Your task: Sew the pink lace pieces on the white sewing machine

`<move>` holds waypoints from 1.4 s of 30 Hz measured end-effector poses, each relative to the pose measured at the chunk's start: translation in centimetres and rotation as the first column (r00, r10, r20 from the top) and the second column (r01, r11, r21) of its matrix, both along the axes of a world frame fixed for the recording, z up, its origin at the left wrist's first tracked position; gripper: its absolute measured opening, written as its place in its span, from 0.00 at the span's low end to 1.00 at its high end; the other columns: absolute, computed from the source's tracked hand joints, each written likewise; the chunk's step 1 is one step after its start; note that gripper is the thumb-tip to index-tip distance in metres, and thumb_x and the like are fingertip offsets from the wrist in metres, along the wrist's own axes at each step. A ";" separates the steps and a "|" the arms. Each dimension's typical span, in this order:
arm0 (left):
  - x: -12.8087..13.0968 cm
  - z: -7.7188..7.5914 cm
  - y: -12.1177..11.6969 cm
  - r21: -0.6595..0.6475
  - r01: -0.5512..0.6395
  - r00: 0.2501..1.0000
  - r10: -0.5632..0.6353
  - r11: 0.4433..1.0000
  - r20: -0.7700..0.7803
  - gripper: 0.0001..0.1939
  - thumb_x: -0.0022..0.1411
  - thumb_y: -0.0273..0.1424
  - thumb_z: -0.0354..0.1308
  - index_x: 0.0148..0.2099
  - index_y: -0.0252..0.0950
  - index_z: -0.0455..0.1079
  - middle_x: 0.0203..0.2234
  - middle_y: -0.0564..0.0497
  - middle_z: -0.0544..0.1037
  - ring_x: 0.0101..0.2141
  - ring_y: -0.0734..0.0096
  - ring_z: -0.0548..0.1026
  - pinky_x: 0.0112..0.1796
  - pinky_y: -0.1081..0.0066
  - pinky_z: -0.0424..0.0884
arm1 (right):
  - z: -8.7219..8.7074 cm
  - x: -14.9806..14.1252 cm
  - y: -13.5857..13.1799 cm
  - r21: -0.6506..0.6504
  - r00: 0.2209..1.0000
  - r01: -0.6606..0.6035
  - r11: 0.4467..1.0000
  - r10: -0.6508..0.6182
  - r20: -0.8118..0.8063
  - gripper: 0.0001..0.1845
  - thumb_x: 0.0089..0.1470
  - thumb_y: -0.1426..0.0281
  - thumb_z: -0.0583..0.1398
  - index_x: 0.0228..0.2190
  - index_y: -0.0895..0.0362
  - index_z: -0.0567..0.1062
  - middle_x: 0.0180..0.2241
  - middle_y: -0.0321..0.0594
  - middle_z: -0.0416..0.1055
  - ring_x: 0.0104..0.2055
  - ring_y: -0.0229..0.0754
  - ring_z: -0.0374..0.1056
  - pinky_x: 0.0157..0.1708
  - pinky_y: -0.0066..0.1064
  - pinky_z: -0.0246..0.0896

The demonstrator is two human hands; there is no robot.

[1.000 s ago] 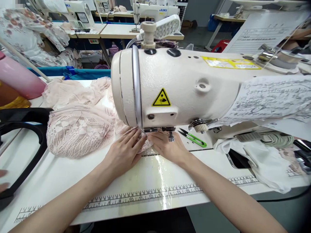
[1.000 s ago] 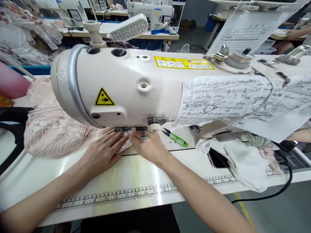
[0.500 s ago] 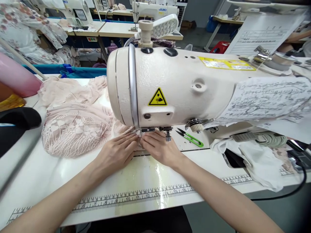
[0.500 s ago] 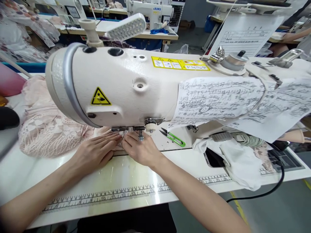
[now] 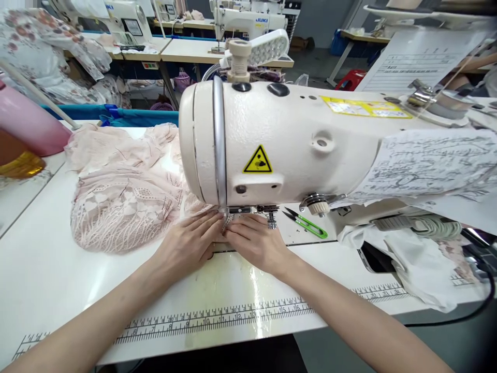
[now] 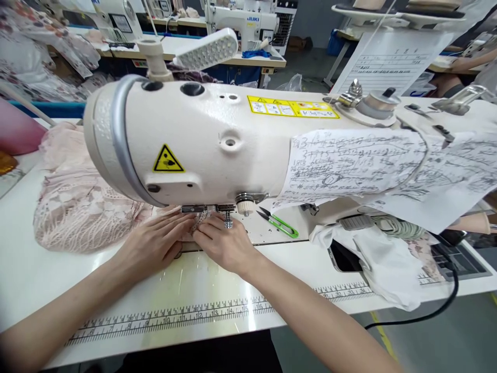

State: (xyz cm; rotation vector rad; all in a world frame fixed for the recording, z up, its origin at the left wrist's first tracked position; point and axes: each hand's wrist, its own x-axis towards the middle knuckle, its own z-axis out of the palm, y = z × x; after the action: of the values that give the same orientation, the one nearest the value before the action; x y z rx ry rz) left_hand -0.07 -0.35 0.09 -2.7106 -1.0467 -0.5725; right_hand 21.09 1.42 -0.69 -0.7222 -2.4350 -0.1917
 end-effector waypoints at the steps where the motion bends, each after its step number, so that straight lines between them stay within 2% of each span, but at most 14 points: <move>1: -0.1 -0.1 0.0 -0.001 0.002 1.000 -0.002 1.000 -0.002 0.19 0.63 0.23 0.48 0.54 0.25 0.70 0.51 0.39 0.77 0.50 0.56 0.77 0.52 0.54 0.75 | 0.0 0.0 0.0 -0.019 1.000 -0.007 1.000 0.007 -0.004 0.12 0.59 0.81 0.55 0.30 0.57 0.74 0.32 0.33 0.77 0.38 0.33 0.71 0.44 0.28 0.65; 10: 0.1 -0.1 0.0 0.023 -0.028 1.000 0.028 0.999 -0.004 0.19 0.63 0.24 0.50 0.54 0.27 0.71 0.51 0.41 0.77 0.50 0.55 0.77 0.51 0.56 0.75 | -0.1 0.3 0.0 -0.075 1.000 0.012 0.997 -0.010 0.025 0.12 0.61 0.80 0.54 0.33 0.55 0.75 0.34 0.34 0.77 0.40 0.34 0.70 0.39 0.26 0.64; 16: 0.7 0.2 -0.2 0.029 -0.047 0.999 0.046 0.998 0.008 0.19 0.63 0.26 0.50 0.53 0.26 0.72 0.50 0.39 0.77 0.50 0.54 0.77 0.54 0.53 0.72 | -0.8 0.7 0.4 -0.137 1.000 0.000 0.991 0.002 0.014 0.12 0.63 0.76 0.54 0.36 0.54 0.76 0.36 0.38 0.77 0.42 0.38 0.70 0.43 0.32 0.65; 20: 1.0 0.2 -0.4 0.037 -0.064 0.998 0.064 0.997 0.008 0.18 0.64 0.27 0.51 0.53 0.27 0.72 0.50 0.39 0.77 0.50 0.54 0.77 0.56 0.52 0.70 | -0.6 0.9 0.7 -0.157 1.000 -0.014 0.987 0.015 0.005 0.10 0.63 0.75 0.54 0.35 0.55 0.76 0.37 0.39 0.77 0.43 0.39 0.71 0.42 0.32 0.65; 23: 1.1 0.0 -0.5 0.045 -0.076 0.997 0.077 0.996 -0.007 0.18 0.65 0.28 0.51 0.54 0.28 0.72 0.51 0.40 0.77 0.50 0.54 0.77 0.56 0.52 0.70 | -0.3 1.0 0.7 -0.127 1.000 0.001 0.992 0.000 0.009 0.10 0.62 0.77 0.55 0.34 0.56 0.76 0.37 0.39 0.78 0.42 0.38 0.71 0.40 0.31 0.64; 28: 1.2 -0.3 -0.6 0.047 -0.084 0.996 0.085 0.995 -0.010 0.18 0.65 0.27 0.51 0.54 0.28 0.71 0.52 0.39 0.76 0.50 0.54 0.76 0.55 0.52 0.70 | 0.1 1.1 0.7 -0.063 0.999 0.049 0.997 -0.048 0.019 0.09 0.60 0.78 0.56 0.34 0.57 0.75 0.38 0.36 0.78 0.39 0.36 0.72 0.30 0.30 0.58; 35: 1.5 -0.4 -0.6 0.032 -0.091 0.996 0.091 0.995 0.015 0.19 0.65 0.27 0.52 0.56 0.31 0.70 0.52 0.41 0.77 0.51 0.55 0.76 0.56 0.52 0.69 | 0.0 1.3 0.9 -0.047 0.993 0.102 0.994 -0.098 0.064 0.09 0.60 0.78 0.56 0.34 0.55 0.76 0.43 0.35 0.78 0.38 0.36 0.72 0.32 0.31 0.59; 42: 1.6 -0.3 -0.6 0.088 -0.089 0.995 0.092 0.992 -0.028 0.16 0.66 0.28 0.54 0.54 0.30 0.72 0.50 0.39 0.77 0.49 0.53 0.77 0.53 0.53 0.70 | 0.6 1.5 0.8 -0.041 0.977 0.183 0.982 -0.178 0.115 0.10 0.61 0.75 0.56 0.33 0.55 0.76 0.42 0.34 0.78 0.36 0.37 0.71 0.26 0.32 0.53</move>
State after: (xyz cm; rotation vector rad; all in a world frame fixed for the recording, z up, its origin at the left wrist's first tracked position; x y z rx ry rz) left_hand 1.48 -0.91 -0.25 -2.5745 -1.1036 -0.5442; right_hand 22.59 2.23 -0.12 -0.9808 -2.4853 -0.2474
